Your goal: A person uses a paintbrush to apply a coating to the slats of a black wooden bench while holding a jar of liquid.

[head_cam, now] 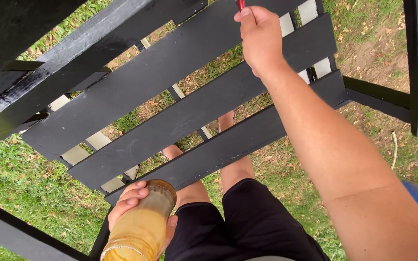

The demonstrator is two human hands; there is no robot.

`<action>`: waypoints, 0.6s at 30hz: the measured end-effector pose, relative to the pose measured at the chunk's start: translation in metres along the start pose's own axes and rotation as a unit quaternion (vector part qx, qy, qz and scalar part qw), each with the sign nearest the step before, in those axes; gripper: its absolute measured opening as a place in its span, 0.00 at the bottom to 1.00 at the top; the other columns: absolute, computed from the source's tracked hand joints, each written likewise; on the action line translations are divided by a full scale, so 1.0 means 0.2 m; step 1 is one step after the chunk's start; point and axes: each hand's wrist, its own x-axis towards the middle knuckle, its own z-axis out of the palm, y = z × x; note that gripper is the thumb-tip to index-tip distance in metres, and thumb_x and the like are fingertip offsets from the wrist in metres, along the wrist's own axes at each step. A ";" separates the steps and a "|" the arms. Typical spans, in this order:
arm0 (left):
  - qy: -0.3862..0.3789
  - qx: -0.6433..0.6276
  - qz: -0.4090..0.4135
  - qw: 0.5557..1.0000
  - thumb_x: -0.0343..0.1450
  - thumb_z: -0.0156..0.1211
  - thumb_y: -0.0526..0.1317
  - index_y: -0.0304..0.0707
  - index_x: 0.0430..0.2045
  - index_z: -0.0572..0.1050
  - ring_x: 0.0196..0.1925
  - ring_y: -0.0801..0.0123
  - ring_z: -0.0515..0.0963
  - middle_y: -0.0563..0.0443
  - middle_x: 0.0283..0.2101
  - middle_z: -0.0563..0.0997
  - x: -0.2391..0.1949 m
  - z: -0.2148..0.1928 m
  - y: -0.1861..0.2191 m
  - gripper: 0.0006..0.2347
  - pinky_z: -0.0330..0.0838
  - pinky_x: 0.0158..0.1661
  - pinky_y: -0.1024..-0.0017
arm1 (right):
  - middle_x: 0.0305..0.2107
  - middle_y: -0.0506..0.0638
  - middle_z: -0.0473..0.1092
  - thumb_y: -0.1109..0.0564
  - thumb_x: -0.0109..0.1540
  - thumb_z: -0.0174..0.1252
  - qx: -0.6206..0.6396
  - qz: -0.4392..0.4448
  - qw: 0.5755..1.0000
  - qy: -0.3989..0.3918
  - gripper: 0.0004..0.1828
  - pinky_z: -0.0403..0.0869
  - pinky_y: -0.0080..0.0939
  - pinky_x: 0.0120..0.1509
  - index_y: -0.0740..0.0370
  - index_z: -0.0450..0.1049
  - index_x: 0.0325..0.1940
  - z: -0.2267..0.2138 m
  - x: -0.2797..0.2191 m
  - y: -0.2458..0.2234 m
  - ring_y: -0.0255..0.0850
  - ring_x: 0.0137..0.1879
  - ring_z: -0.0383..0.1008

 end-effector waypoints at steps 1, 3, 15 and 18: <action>-0.002 0.000 -0.003 1.000 0.55 0.72 0.43 0.39 0.47 0.63 0.59 0.56 0.76 0.44 0.49 0.74 -0.01 -0.01 0.01 0.29 0.70 0.67 0.61 | 0.17 0.40 0.58 0.50 0.68 0.44 -0.001 0.003 1.000 0.000 0.16 0.55 0.36 0.25 0.57 0.76 0.38 0.00 -0.05 0.04 0.31 0.23 0.53; -0.009 -0.002 -0.010 1.000 0.57 0.72 0.43 0.40 0.49 0.64 0.61 0.57 0.75 0.45 0.51 0.74 -0.01 -0.01 0.02 0.29 0.70 0.69 0.60 | 0.18 0.43 0.58 0.51 0.68 0.41 0.046 -0.110 0.992 0.030 0.17 0.54 0.34 0.24 0.60 0.73 0.38 -0.01 -0.11 0.09 0.31 0.22 0.56; 0.001 -0.007 -0.008 1.000 0.58 0.71 0.42 0.41 0.49 0.62 0.61 0.58 0.74 0.46 0.50 0.74 0.00 0.01 0.02 0.28 0.68 0.69 0.60 | 0.16 0.40 0.54 0.53 0.71 0.43 -0.152 -0.040 0.987 -0.007 0.17 0.50 0.41 0.27 0.55 0.62 0.26 0.16 -0.01 0.20 0.33 0.23 0.49; 0.011 -0.012 -0.003 1.000 0.55 0.73 0.44 0.40 0.47 0.64 0.59 0.56 0.76 0.45 0.48 0.75 -0.03 0.00 -0.02 0.29 0.71 0.66 0.61 | 0.19 0.43 0.62 0.53 0.70 0.41 -0.178 0.003 0.984 -0.020 0.18 0.56 0.42 0.28 0.56 0.69 0.29 0.09 -0.08 0.20 0.35 0.24 0.58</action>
